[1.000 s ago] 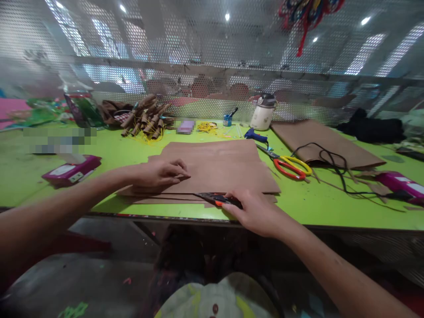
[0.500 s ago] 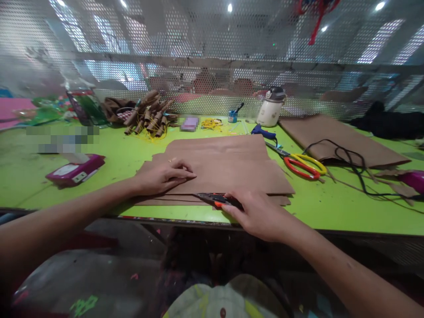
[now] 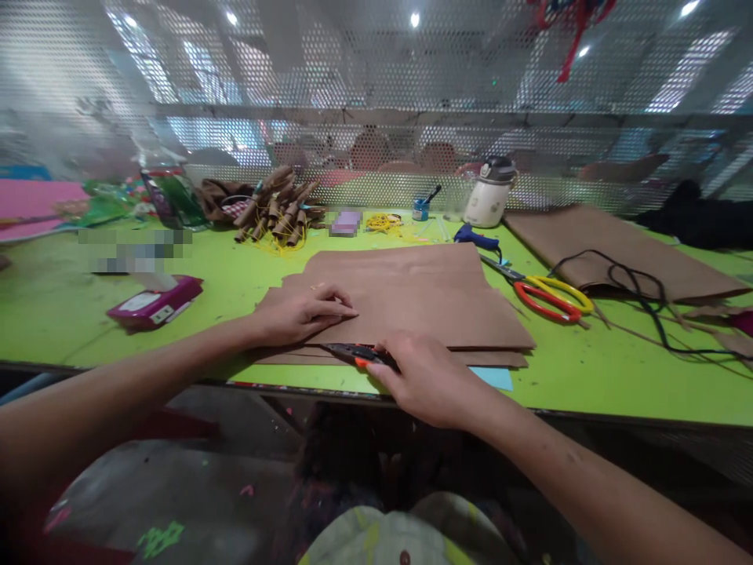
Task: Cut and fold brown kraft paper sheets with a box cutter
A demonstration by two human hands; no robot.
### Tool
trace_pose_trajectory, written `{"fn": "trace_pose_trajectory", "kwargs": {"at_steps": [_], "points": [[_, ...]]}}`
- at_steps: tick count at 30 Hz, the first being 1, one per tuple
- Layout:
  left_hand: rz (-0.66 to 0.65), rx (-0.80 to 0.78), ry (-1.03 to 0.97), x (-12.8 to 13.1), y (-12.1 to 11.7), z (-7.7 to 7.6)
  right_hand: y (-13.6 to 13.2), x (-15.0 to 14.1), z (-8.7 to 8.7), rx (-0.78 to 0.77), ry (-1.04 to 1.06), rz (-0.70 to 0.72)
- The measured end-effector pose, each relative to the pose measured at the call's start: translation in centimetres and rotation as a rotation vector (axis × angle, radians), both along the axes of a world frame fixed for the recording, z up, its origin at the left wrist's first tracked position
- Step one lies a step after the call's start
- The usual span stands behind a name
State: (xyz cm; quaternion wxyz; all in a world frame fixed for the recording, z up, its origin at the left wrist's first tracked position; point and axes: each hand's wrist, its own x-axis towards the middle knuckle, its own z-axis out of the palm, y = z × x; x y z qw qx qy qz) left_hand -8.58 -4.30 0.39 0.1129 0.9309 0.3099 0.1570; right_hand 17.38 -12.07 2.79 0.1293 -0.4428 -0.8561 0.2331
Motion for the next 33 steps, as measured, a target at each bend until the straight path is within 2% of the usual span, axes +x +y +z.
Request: {"fn": "trace_pose_trajectory", "kwargs": {"at_steps": [7, 16, 21, 27, 33], "points": [[0.022, -0.030, -0.035, 0.0, -0.1, -0.1, -0.3, -2.3, 0.6, -0.013, -0.024, 0.013], [0.003, -0.333, -0.260, -0.5, 0.5, 0.7, -0.4, -3.7, 0.7, 0.004, -0.032, 0.017], [0.033, -0.432, -0.305, -0.6, 0.5, 0.7, -0.4, -3.9, 0.7, -0.005, -0.026, 0.017], [0.051, -0.462, -0.336, -0.5, 0.6, 0.1, -0.4, -4.8, 1.1, 0.009, -0.030, 0.029], [0.023, -0.434, -0.242, -0.7, 0.8, 0.7, -0.3, -6.1, 1.5, 0.021, -0.075, 0.042]]}}
